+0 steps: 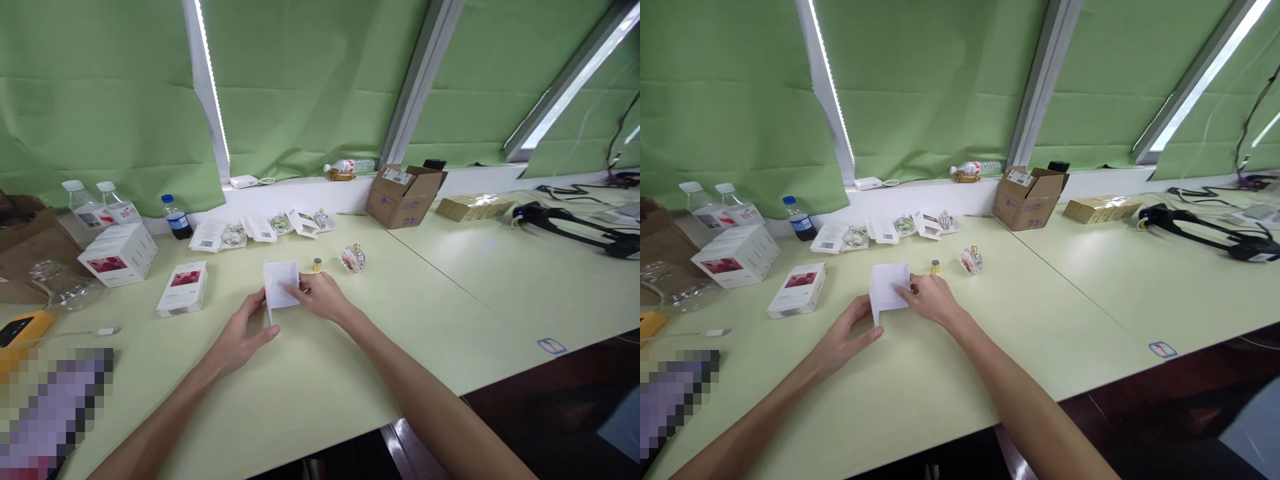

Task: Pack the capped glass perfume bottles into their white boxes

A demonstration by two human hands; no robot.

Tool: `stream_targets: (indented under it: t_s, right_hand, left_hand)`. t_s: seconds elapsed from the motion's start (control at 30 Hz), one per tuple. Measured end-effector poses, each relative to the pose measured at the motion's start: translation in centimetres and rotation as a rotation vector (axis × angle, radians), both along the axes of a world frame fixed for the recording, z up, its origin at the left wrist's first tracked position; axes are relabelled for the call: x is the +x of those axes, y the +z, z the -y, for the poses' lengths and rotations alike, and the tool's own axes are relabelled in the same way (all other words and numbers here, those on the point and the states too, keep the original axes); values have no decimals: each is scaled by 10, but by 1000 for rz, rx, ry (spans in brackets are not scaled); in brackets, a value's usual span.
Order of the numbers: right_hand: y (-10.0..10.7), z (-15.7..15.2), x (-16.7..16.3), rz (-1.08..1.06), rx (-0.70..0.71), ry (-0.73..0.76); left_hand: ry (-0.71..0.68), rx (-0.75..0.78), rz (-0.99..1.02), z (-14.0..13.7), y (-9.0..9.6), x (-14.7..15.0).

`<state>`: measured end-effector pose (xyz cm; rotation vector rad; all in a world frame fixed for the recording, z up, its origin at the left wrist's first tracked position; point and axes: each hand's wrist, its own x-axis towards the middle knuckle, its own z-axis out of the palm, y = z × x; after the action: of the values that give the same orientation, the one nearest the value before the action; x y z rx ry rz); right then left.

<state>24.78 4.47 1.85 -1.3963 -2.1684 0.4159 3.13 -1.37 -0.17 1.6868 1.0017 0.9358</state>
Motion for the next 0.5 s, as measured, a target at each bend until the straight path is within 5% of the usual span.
stream_targets:
  t_s: [0.5]
  right_hand:
    - [6, 4, 5, -13, -107, 118]
  left_hand:
    - [-103, -23, 97, -4, 2, -7]
